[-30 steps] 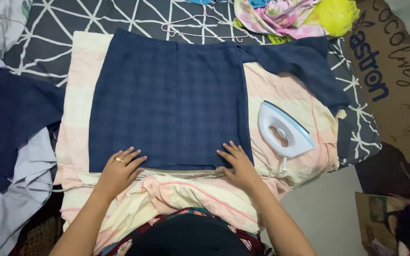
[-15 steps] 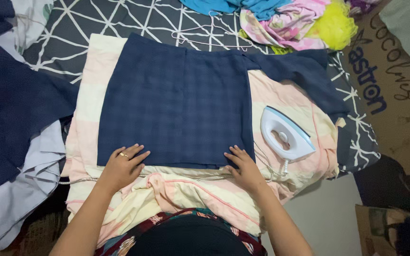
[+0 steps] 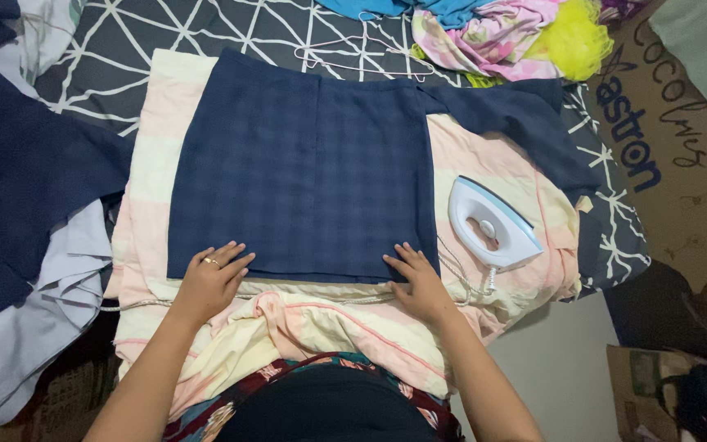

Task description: The person irons a dark blue skirt laid flat on a bed. They use a white electric iron to smooth the fabric, moving it back and forth across the surface. The person occasionally adjusts the skirt's position with their hands to ensure even coverage.

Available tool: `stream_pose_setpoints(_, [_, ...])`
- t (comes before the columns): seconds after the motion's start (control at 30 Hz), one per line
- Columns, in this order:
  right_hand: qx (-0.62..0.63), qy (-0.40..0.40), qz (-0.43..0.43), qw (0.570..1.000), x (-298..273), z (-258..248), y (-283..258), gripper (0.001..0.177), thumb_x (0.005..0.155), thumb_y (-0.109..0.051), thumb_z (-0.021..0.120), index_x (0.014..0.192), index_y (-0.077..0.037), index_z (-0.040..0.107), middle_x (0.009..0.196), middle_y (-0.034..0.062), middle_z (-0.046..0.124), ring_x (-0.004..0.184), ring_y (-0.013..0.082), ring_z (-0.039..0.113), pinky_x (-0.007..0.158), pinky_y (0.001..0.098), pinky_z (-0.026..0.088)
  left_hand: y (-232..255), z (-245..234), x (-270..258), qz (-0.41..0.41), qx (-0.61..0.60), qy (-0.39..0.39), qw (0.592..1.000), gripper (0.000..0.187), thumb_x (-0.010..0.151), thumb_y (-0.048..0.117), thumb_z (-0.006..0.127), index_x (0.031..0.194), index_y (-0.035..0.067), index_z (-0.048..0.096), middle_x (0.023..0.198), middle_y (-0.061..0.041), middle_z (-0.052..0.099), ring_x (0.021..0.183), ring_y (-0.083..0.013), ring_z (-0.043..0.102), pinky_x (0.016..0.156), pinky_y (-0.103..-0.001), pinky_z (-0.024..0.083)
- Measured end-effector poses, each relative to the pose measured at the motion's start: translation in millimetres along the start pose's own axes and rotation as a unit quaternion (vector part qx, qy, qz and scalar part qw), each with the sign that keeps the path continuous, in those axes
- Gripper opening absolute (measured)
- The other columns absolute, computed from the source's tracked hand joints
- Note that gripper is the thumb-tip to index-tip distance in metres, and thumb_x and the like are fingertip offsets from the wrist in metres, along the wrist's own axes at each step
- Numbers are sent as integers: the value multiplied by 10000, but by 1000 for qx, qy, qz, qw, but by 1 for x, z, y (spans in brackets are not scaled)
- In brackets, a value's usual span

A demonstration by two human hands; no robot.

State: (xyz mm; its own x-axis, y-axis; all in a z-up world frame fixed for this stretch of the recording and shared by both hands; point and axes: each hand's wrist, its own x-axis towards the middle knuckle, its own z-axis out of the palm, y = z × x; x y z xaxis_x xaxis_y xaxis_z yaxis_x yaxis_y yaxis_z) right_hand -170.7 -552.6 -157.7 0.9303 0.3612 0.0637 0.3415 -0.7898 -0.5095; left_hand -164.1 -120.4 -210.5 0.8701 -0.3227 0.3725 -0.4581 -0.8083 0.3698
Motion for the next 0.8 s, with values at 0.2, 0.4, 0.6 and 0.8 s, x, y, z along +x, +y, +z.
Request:
stream_pose_setpoints(0.2, [1,8,27,1000,2,-2,-5,529,835,-160,770,1347,-122,639,1489,158,537,1480,343,377,1233,478,251,0,4,4,-65,-46,-1,997,246,969,206,615,1151,160,774,1292,-56,721,1321,-231,599,1120,-479,386])
stream_pose_setpoints(0.4, [-1,55,12,998,3,7,-4,384,855,-123,738,1239,-113,718,1424,152,602,1443,343,439,1216,492,287,1,8,1,-68,-52,15,996,238,922,199,670,1125,149,783,1279,-51,724,1307,-222,602,1103,-467,401])
stream_pose_setpoints(0.6, [3,91,5,996,-3,16,3,214,914,-95,679,1102,-97,782,1356,145,665,1401,335,512,1192,487,343,1,8,-7,-22,-5,74,997,136,876,177,726,992,168,796,1188,-39,754,1270,-218,636,1087,-460,449])
stream_pose_setpoints(0.8, [3,82,-9,997,-6,17,5,233,899,-88,683,1108,-91,786,1364,170,645,1385,341,511,1190,490,341,3,3,-10,-29,-29,77,996,113,880,177,730,966,151,799,1128,-31,768,1225,-214,662,1074,-459,454])
